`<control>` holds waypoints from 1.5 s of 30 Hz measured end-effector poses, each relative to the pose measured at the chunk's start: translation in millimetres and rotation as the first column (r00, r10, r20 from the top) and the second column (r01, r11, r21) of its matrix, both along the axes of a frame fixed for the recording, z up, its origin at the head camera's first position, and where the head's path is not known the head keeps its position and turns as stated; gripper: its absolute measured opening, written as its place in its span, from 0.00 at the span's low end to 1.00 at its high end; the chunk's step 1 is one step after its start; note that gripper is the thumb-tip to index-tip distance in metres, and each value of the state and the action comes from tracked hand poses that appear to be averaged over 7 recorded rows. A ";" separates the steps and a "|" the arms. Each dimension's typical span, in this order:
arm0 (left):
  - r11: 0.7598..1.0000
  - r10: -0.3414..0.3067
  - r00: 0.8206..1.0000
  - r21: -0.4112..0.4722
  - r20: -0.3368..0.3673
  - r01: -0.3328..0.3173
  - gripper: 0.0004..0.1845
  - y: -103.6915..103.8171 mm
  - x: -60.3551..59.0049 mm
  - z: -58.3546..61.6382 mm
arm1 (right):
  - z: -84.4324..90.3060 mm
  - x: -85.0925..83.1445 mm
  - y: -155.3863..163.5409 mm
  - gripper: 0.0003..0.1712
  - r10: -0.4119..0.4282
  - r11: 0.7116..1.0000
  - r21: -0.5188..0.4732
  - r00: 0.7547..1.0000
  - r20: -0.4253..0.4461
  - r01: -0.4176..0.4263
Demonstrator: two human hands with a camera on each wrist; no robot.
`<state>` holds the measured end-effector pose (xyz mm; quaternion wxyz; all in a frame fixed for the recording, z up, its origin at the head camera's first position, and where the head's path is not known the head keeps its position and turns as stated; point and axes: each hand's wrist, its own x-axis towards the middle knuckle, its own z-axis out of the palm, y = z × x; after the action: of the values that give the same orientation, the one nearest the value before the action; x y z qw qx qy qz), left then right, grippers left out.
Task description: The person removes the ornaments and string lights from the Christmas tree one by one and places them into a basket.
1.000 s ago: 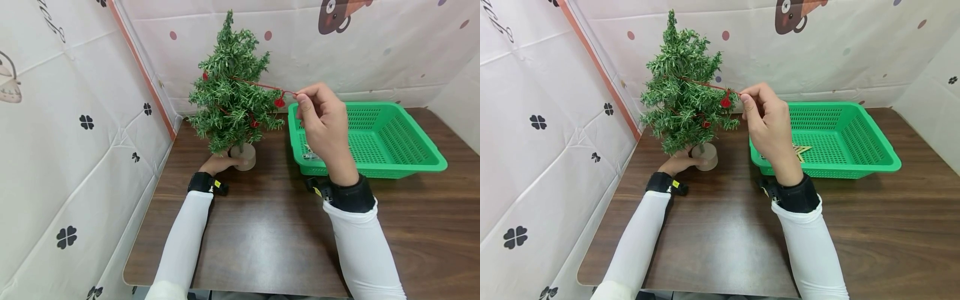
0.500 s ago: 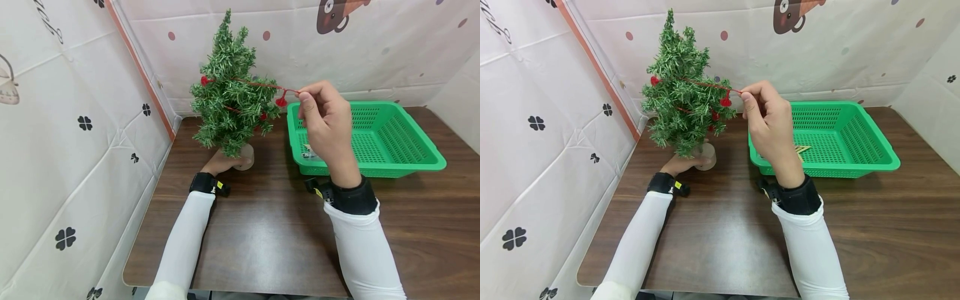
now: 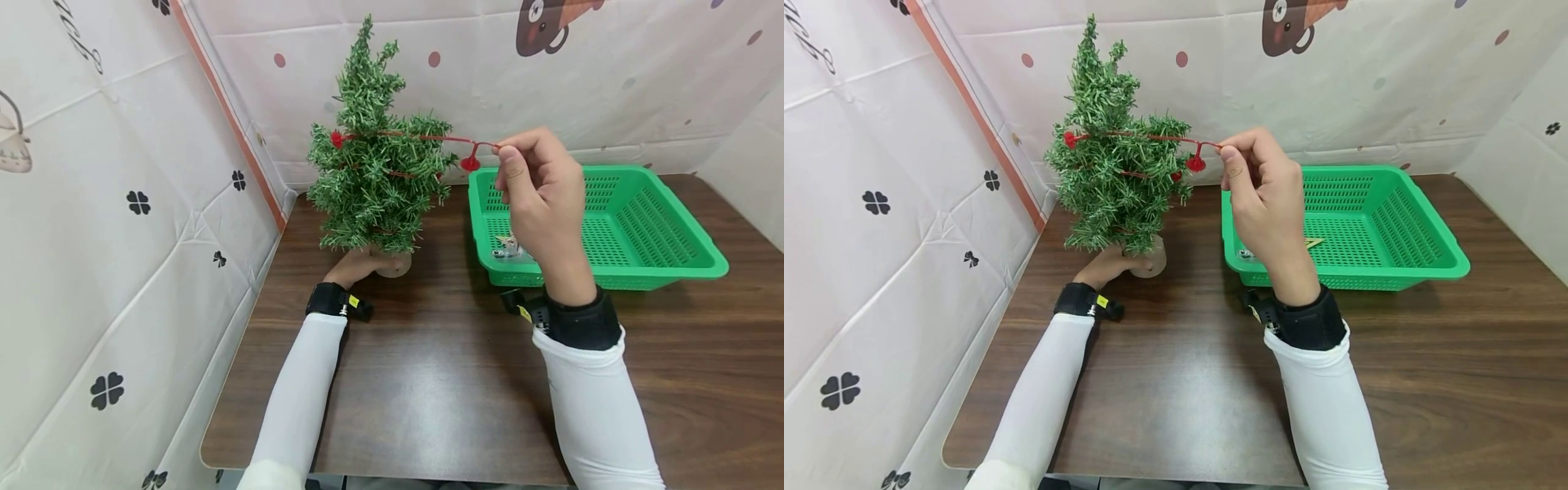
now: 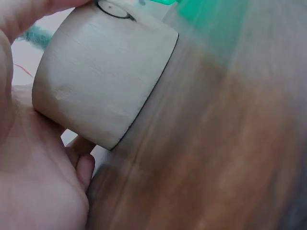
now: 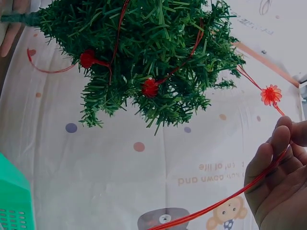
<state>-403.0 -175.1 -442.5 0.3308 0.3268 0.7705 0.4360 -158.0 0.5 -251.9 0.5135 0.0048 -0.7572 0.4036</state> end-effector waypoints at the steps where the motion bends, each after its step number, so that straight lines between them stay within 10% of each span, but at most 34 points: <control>1: 1.000 0.003 1.000 0.011 0.022 -0.003 0.31 -0.5 -0.4 0.2 | 0.3 -0.1 0.0 0.10 -0.001 1.000 -0.006 1.000 -0.001 0.001; 9: 0.999 -0.002 0.994 0.038 0.105 -0.002 0.34 -3.7 -0.2 2.3 | 0.8 1.0 0.2 0.10 0.002 1.000 -0.015 1.000 0.003 -0.002; 16: 0.979 -0.048 0.998 0.198 0.044 0.038 0.03 1.1 -2.1 -1.1 | 1.0 3.1 1.5 0.10 -0.002 1.000 -0.017 1.000 -0.005 0.002; 21: 0.995 0.008 0.996 0.096 0.085 -0.016 0.09 -2.2 0.3 2.7 | 1.6 3.8 2.0 0.10 0.001 1.000 -0.026 1.000 -0.016 -0.001; 27: 0.999 0.046 0.994 -0.022 0.095 -0.044 0.57 -4.5 1.3 2.2 | 3.2 4.3 1.7 0.09 0.005 0.999 -0.037 0.999 -0.037 -0.007; 35: 0.980 -0.077 0.989 0.192 0.129 0.051 0.31 -2.7 6.0 7.2 | 2.8 5.2 3.3 0.08 0.008 0.999 -0.045 0.999 -0.053 -0.011; 41: 0.977 0.021 0.976 0.202 0.217 -0.066 0.49 -10.7 8.4 11.8 | 0.6 7.2 2.3 0.09 -0.042 0.998 -0.048 0.998 -0.052 0.039; 45: 0.988 -0.002 0.983 0.154 0.183 -0.027 0.52 -15.2 -2.4 7.2 | -2.2 11.6 -6.2 0.09 -0.125 0.992 -0.039 0.991 -0.037 0.124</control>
<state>-405.4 -190.3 -435.3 0.3708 0.3056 0.7025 0.5251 -146.4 -5.7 -254.0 0.5526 -0.0440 -0.7382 0.3844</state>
